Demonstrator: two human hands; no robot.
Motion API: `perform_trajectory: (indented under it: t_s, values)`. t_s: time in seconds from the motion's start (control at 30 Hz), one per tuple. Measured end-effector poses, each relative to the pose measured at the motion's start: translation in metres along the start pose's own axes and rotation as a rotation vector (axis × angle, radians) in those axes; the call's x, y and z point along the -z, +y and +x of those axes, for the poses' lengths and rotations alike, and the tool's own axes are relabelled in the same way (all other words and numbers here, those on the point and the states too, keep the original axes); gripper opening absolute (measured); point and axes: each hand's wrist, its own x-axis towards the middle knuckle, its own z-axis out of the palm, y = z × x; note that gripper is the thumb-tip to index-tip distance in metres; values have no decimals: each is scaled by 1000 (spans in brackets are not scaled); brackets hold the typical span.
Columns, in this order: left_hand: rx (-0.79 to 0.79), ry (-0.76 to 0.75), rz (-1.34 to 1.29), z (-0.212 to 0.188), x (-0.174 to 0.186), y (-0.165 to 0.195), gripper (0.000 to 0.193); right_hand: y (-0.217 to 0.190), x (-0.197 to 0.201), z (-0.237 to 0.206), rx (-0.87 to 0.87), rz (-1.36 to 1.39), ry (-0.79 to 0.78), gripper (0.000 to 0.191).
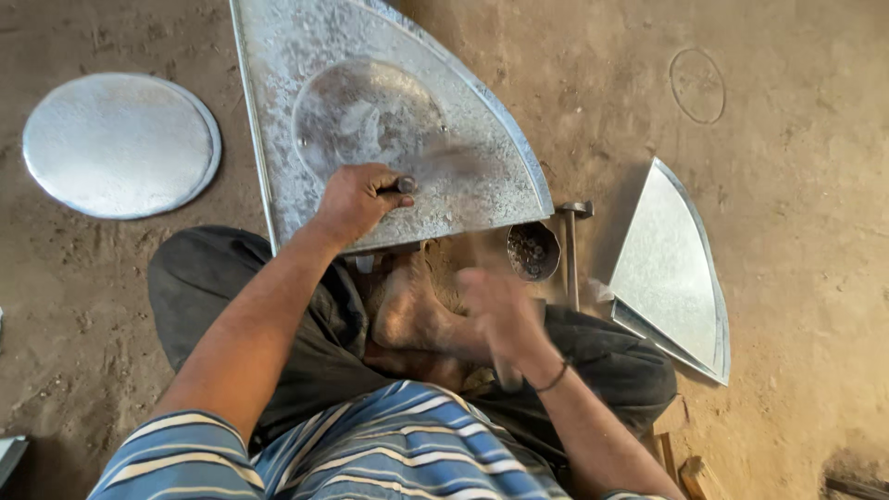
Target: The person sits on the floor and uses a hammer and a metal punch to shape a circular metal disc placed on a curved metal sheet. The person repeatedly strikes the punch to create indentations and then flips the disc to work on the other side.
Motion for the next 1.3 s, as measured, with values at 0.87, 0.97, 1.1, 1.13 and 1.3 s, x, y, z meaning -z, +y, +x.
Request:
perform_trajectory:
  t_s: [0.87,0.97,1.1,1.13,1.3]
  values:
    - [400,35,-405,3,15,4,26,93,9,-20,-117,238,21,35]
    - [377,92,-176,-14,21,11,31,91,3,-34,-67,289,50,29]
    - [60,16,361,-57,20,20,28,95,-6,-31,-107,317,-20,26]
    - [-49,21,454,-66,20,21,28,95,-6,-28,-99,307,-50,29]
    - [-124,72,585,-85,32,14,26,80,-8,-9,-15,170,-94,34]
